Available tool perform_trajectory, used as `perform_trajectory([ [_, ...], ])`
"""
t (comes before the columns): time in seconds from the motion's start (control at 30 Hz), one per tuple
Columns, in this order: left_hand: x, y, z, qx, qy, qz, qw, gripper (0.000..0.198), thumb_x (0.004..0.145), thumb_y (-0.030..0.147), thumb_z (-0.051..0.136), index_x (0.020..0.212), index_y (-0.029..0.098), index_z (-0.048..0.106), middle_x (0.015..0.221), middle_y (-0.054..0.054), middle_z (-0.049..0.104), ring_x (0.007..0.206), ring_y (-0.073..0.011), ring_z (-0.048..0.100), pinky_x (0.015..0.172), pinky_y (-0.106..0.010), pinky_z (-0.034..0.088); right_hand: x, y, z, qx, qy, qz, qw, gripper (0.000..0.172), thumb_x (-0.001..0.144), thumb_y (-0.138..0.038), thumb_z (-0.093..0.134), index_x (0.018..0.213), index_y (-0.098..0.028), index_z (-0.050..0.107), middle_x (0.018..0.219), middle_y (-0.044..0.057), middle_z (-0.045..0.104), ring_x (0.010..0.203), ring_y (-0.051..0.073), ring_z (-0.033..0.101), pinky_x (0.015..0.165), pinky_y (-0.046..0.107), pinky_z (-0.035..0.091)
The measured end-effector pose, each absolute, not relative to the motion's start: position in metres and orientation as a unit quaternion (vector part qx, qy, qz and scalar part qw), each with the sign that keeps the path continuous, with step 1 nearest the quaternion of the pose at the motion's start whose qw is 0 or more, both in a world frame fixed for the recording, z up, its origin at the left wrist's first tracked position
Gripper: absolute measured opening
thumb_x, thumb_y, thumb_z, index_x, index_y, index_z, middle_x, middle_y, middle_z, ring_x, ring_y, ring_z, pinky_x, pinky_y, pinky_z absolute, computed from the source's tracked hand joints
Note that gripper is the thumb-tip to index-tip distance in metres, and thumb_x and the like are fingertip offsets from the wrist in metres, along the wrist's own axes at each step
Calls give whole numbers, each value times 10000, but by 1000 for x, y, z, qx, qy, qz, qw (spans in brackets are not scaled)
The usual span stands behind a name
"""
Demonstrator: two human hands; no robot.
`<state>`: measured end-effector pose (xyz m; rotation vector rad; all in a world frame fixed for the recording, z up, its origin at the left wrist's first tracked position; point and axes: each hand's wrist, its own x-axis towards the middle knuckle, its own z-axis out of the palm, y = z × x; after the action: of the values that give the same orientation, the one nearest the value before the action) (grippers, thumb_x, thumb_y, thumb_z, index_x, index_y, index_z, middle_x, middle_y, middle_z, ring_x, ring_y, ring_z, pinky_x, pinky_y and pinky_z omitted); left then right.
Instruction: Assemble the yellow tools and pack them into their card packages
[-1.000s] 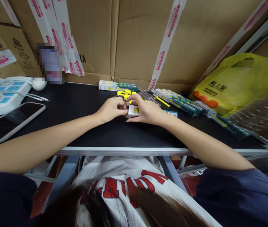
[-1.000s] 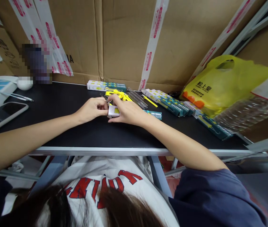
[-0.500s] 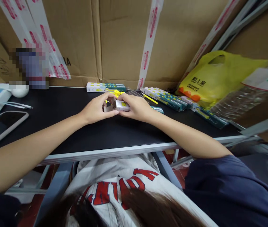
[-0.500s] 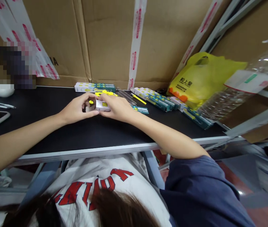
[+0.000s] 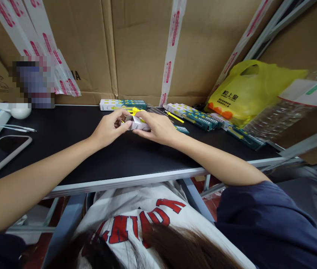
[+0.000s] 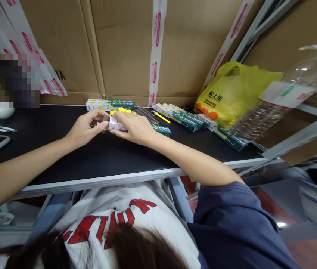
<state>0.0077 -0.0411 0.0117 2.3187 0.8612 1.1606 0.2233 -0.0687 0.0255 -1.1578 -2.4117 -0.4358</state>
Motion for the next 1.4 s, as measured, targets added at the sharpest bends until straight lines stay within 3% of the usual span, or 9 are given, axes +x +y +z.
perform_trajectory([
  [0.23,12,-46,10,823,310,443,178,192,814,310,609,910,208,478,784,42,569,596,-82,494,608,-231,409,224,-66,19,-397,-872,-159,238,443,954,-491,568,1257,-168,557,1192,133,722,1046,271,689,778,320,483],
  [0.33,13,-49,12,853,298,401,150,93,842,278,533,873,196,502,809,21,586,636,-97,505,637,-246,418,224,-66,18,-397,-872,-158,238,435,943,-480,585,1253,-175,566,1190,127,727,1034,274,694,761,320,486],
  [0.5,11,-49,13,862,290,390,146,121,872,306,504,908,193,525,876,1,614,717,-118,549,653,-250,443,225,-64,19,-402,-870,-156,239,444,940,-476,582,1276,-187,570,1210,120,722,1061,279,688,771,321,490],
  [0.63,12,-51,13,842,314,385,212,137,884,325,530,952,206,517,815,19,574,638,-98,541,558,-219,448,227,-64,19,-401,-872,-154,235,451,940,-474,580,1284,-183,570,1205,119,722,1041,272,691,756,311,481],
  [0.77,18,-53,15,766,343,398,371,178,848,331,602,913,214,484,650,65,476,469,-72,467,412,-190,400,226,-66,19,-394,-881,-145,217,439,935,-475,594,1263,-183,575,1224,116,714,1009,265,693,703,301,460],
  [0.9,23,-52,16,696,334,413,483,223,851,363,628,857,206,469,587,74,479,448,-71,486,392,-179,409,226,-66,17,-391,-882,-138,221,421,936,-455,595,1266,-195,568,1243,115,704,1019,266,687,712,304,458],
  [1.17,26,-54,17,658,371,419,504,153,858,200,623,882,197,473,584,81,517,450,-62,516,382,-156,393,227,-65,18,-399,-878,-136,226,431,918,-465,624,1246,-190,576,1243,115,704,1016,270,687,726,312,459],
  [1.4,24,-50,15,679,351,417,492,280,851,260,688,800,209,417,531,86,519,417,-53,484,377,-152,381,227,-65,18,-393,-881,-137,226,384,914,-447,632,1206,-203,582,1213,102,711,1002,261,682,712,304,441],
])
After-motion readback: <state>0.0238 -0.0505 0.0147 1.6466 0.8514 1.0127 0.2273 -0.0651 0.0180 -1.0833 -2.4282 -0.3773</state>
